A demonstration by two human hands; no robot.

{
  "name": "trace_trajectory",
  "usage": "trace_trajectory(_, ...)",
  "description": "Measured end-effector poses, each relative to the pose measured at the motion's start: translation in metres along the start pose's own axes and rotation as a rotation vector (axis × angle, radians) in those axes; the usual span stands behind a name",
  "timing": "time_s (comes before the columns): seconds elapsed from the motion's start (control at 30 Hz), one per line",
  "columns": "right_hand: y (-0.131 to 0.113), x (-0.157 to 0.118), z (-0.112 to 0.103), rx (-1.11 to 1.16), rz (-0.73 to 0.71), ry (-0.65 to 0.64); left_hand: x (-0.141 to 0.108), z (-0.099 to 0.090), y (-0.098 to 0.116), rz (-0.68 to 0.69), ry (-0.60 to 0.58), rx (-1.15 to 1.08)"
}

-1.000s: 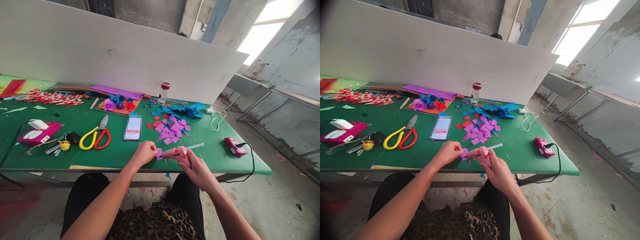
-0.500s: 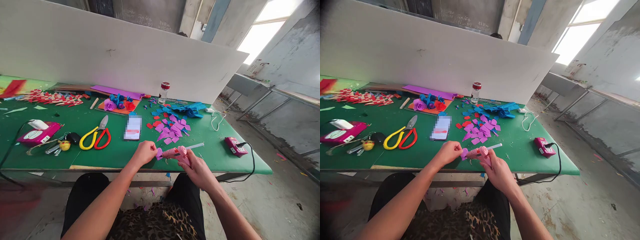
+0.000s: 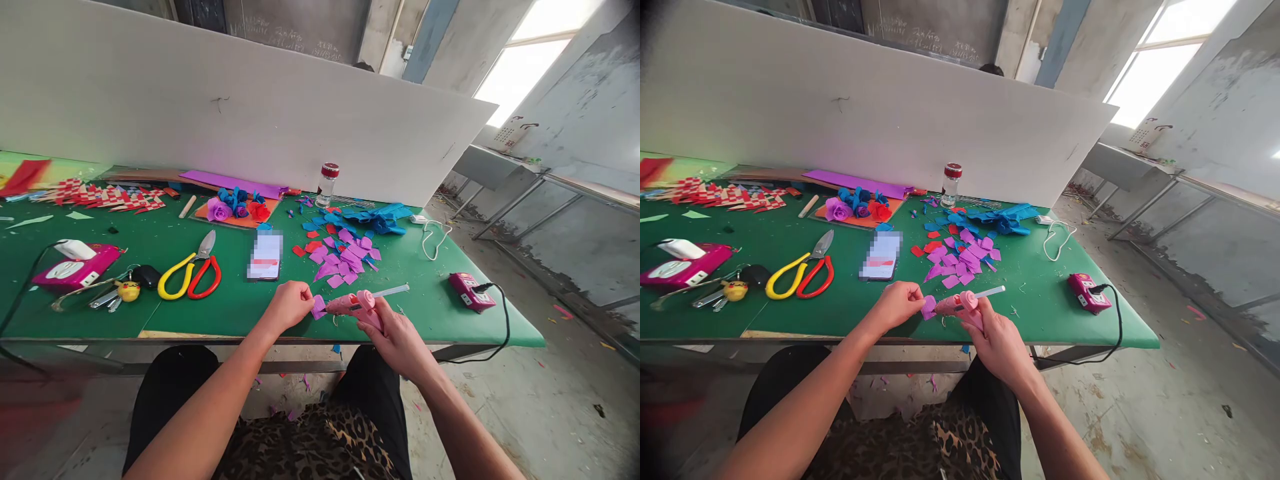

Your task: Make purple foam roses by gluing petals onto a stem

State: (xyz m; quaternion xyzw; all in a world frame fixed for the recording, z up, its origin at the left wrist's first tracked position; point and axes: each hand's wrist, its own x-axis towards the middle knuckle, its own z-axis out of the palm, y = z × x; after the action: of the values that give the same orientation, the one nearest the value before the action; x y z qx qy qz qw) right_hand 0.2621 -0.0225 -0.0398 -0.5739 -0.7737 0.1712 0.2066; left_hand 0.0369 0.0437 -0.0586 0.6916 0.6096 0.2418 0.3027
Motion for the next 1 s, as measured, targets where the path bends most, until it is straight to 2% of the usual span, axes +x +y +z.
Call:
trace_trajectory(0.2, 0.0009, 0.0001, -0.0005, -0.006, 0.005, -0.025, -0.0005, -0.0002, -0.0003, 0.017, 0.003, -0.002)
trace_trajectory(0.77, 0.0028, -0.0009, -0.0018, -0.019, 0.005, 0.025, -0.0001, 0.0015, -0.0028, 0.035, 0.014, -0.018)
trace_trajectory(1.0, 0.0057, -0.001, -0.0007, 0.054, 0.009, 0.012, 0.0006, 0.0021, -0.0032, 0.039, 0.016, -0.019)
